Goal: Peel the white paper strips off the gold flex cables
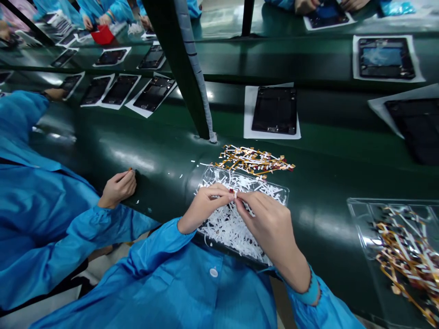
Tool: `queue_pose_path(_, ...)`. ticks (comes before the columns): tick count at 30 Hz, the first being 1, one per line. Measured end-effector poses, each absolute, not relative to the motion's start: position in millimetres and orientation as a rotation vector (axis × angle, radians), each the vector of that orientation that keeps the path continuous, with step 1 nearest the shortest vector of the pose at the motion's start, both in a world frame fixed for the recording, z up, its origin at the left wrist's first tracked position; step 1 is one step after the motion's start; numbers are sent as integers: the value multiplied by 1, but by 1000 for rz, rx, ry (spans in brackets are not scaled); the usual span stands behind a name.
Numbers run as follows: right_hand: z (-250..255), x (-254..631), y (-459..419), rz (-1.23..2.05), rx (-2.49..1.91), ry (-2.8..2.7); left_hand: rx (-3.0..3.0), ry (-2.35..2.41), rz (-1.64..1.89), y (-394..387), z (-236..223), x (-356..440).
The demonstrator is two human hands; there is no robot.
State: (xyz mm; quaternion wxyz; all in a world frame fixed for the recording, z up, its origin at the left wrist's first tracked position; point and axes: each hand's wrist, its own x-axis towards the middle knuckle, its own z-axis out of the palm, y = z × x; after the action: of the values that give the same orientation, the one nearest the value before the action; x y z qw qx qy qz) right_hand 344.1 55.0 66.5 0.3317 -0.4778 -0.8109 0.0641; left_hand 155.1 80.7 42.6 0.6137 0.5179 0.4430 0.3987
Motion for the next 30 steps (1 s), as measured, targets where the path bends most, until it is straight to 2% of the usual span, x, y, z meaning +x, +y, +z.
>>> queue_pose_path(4, 67, 345, 52, 447, -1352, -1861, 1035, 1002, 836, 80, 48, 154)
queue_pose_path(6, 69, 345, 50, 326, -1345, -1872, 989, 1002, 822, 80, 53, 154)
queue_pose_path(11, 73, 344, 48, -241, -1130, -2257, 1047, 996, 859, 78, 57, 157)
queue_pose_path(23, 68, 341, 55, -528, -1147, -2385, 1322, 1095, 878, 78, 51, 158)
queue_pose_path(27, 68, 336, 57, -443, -1237, -2318, 1461, 1192, 871, 75, 54, 159)
queue_pose_path(30, 70, 333, 59, -88, -1330, -2159, 1609, 1235, 898, 72, 58, 159)
